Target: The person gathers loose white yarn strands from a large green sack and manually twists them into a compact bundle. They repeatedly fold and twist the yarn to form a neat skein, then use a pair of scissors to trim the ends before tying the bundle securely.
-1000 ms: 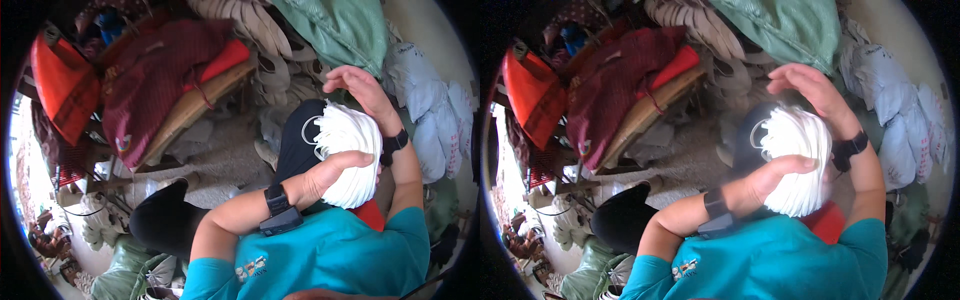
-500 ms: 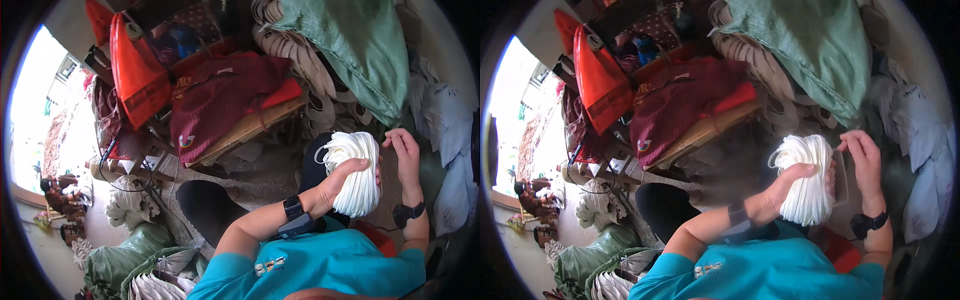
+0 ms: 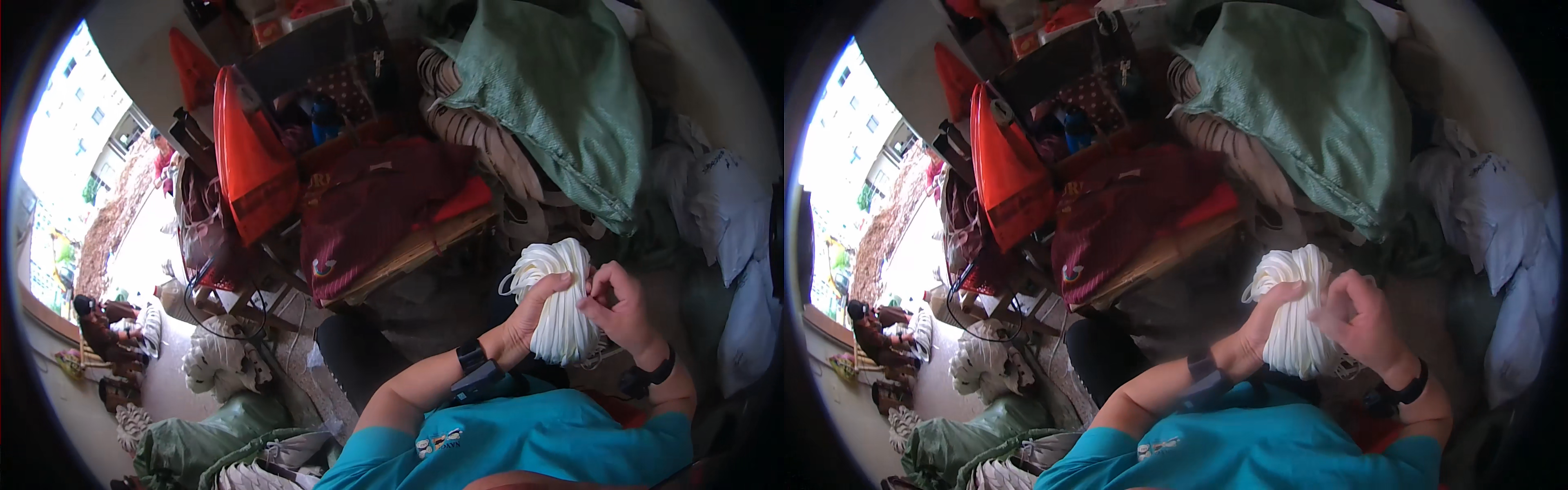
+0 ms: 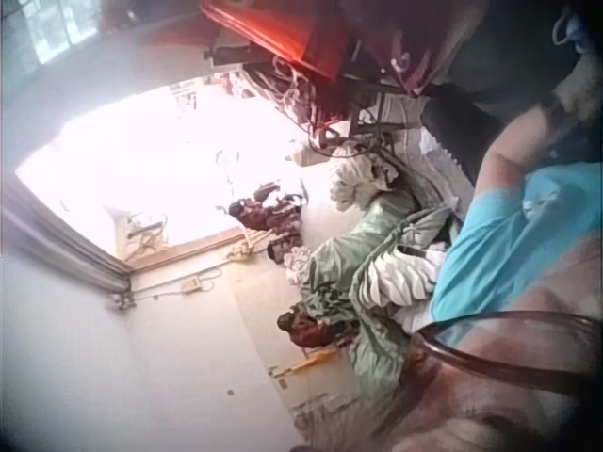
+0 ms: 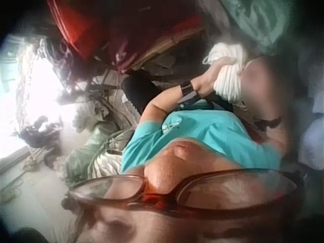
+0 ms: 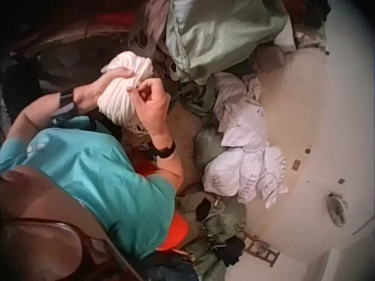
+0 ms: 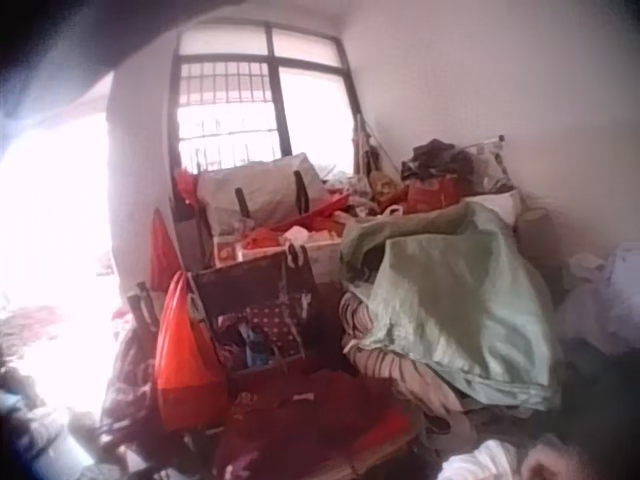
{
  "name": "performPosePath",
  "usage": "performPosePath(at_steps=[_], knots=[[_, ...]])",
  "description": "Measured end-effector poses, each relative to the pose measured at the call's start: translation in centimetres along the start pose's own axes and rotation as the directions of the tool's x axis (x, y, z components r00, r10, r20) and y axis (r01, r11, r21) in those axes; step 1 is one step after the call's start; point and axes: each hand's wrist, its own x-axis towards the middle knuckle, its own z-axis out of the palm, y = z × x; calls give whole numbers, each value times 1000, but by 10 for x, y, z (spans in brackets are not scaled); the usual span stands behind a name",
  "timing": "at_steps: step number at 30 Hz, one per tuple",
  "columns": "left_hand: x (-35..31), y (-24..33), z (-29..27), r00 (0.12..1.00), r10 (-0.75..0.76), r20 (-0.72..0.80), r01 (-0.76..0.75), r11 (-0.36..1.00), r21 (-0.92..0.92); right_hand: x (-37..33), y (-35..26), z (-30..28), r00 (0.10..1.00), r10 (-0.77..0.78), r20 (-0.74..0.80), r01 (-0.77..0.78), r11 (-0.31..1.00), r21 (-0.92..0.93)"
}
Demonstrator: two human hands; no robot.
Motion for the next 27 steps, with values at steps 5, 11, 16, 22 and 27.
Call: performPosePath(at_steps=[5,11,16,22,27], knots=[[6,-5,-5,991,-24,-130,29,999,34,-3,-2,-8,969,249,9,-245,947,210],[15,-8,-10,995,-97,30,95,994,62,-11,2,-11,943,333,16,-314,870,381],[20,-17,-16,994,-93,60,95,995,-37,-11,1,-4,944,328,-35,-289,873,392],[17,-10,-13,992,-124,1,124,986,-109,-14,12,4,982,180,-60,-148,927,345],[9,-6,-21,997,-81,-9,79,987,-140,-10,10,-1,977,176,-121,-127,934,334]])
